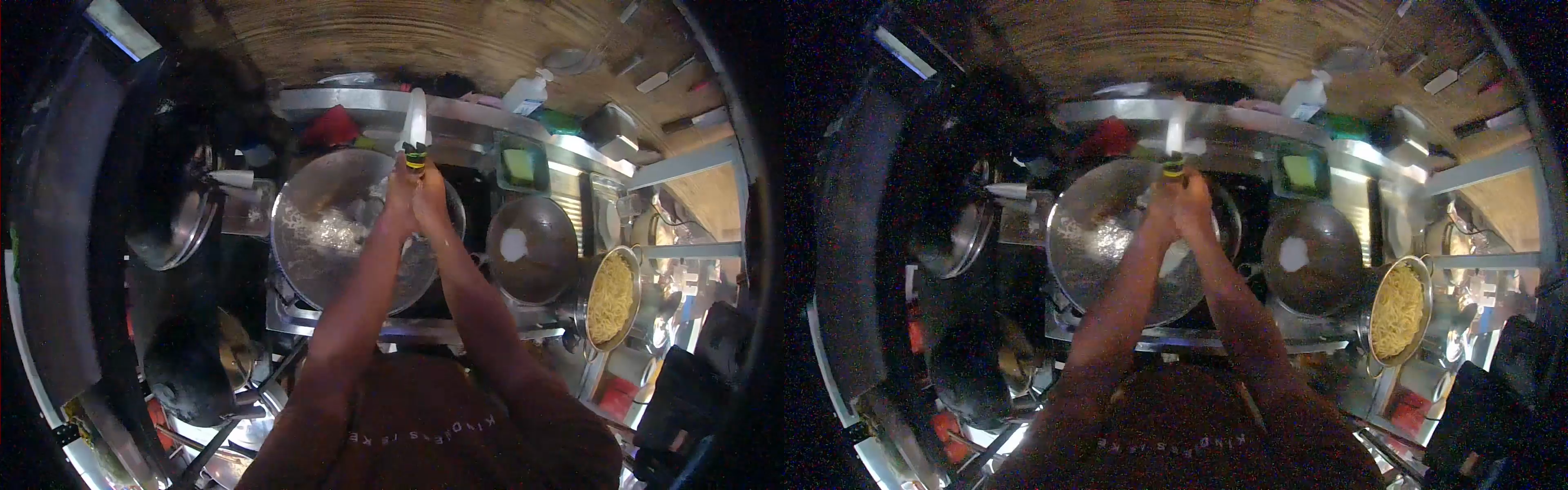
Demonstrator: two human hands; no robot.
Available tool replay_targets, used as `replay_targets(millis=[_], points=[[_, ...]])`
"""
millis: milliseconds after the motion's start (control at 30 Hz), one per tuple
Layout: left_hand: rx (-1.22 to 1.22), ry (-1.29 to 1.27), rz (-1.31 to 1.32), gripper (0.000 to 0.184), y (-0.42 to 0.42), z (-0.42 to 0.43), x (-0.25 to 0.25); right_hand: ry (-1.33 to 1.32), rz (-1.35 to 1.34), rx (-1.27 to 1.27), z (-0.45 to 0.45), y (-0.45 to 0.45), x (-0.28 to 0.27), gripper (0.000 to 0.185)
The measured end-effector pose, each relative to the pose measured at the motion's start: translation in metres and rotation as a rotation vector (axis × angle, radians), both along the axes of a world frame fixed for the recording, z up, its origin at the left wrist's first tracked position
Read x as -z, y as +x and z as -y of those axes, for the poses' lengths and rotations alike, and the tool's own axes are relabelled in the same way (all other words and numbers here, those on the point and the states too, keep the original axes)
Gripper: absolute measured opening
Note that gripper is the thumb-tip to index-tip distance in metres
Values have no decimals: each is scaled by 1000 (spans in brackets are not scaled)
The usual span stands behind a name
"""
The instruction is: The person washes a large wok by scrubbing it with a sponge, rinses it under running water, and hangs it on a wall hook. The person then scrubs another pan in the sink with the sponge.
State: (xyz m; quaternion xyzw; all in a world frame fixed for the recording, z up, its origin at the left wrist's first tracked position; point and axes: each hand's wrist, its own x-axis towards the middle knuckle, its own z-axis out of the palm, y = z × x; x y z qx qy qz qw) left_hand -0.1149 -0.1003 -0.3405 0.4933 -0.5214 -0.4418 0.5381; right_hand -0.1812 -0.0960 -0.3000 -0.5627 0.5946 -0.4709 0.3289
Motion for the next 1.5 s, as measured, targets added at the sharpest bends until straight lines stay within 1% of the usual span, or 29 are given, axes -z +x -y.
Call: replay_targets(millis=[33, 67, 100, 133, 167, 200, 233, 267, 300, 333, 367, 433, 500, 533, 567, 600, 633, 700, 733, 767, 833, 900, 967, 1033, 1100, 1167, 1300, 1367, 1500], points=[[31, -90, 59, 30, -1, 8, 20, -38, 7, -18, -23, -5, -30, 22], [35, 27, -92, 27, -4, 15, 14, -73, 18, -32, -44, -9, -44, 21], [-10, 270, -353, 24, -10, 21, -8, -70, 127, 25, -57, -11, -34, 22], [-66, 403, -483, 21, -15, 22, -27, -66, 237, 80, -67, -11, -13, 22], [-105, 473, -542, 19, -18, 23, -41, -59, 351, 139, -76, -10, 7, 22], [-136, 513, -556, 17, -21, 23, -54, -7, 529, 103, -83, -6, 22, 25], [-170, 474, -471, 19, -24, 23, -62, 45, 710, 63, -88, 1, 36, 27], [-130, 388, -254, 19, -20, 22, -56, 100, 896, 18, -90, 8, 54, 30], [-91, 302, -35, 19, -13, 20, -45, 87, 464, -12, -88, 10, 84, 34], [-49, 216, 188, 18, -5, 17, -38, 53, 256, -71, -86, 10, 112, 36], [91, 311, 526, 16, 10, 4, -78, 9, 143, -137, -83, 13, 141, 38], [322, -7, 364, 15, 40, -19, -54, 67, 337, -267, -78, 12, 204, 42], [383, 40, 321, 15, 68, -51, -65, 153, 593, -378, -76, 8, 261, 47], [316, 243, 366, 14, 82, -69, -74, 154, 590, -406, -74, 6, 284, 49], [203, 149, 546, 14, 101, -83, -58, 167, 601, -429, -73, 8, 286, 51], [91, 50, 723, 13, 121, -96, -35, 104, 408, -424, -66, 14, 264, 52], [68, 182, 771, 17, 144, -109, -21, 42, 216, -405, -58, 22, 235, 53], [16, 251, 969, 26, 181, -135, -22, -70, -86, -447, -52, 39, 185, 55], [-17, 181, 1117, 32, 192, -144, -43, -146, -236, -389, -52, 57, 186, 54], [-58, 170, 1220, 36, 199, -155, -43, -217, -386, -318, -51, 75, 186, 53], [-154, 207, 1381, 45, 211, -175, -30, -190, -575, -354, -51, 102, 199, 53], [-274, 273, 1325, 52, 211, -176, -29, -112, -585, -535, -70, 118, 202, 53], [-401, 337, 1095, 57, 208, -173, -36, -65, -565, -693, -96, 121, 193, 53], [-417, 581, 1139, 51, 219, -176, -27, -53, -561, -756, -124, 107, 181, 53], [-345, 681, 1060, 44, 236, -174, -26, -52, -614, -692, -130, 73, 174, 52], [-194, 650, 868, 35, 251, -175, -28, -53, -730, -511, -112, 34, 180, 52], [-183, 572, 932, 22, 244, -169, -60, 38, -845, -181, -53, 32, 189, 52], [-202, 520, 973, 21, 234, -170, -75, 91, -803, -198, -46, 72, 194, 52], [-262, 486, 900, 19, 230, -168, -88, 99, -641, -520, -91, 157, 190, 52]])
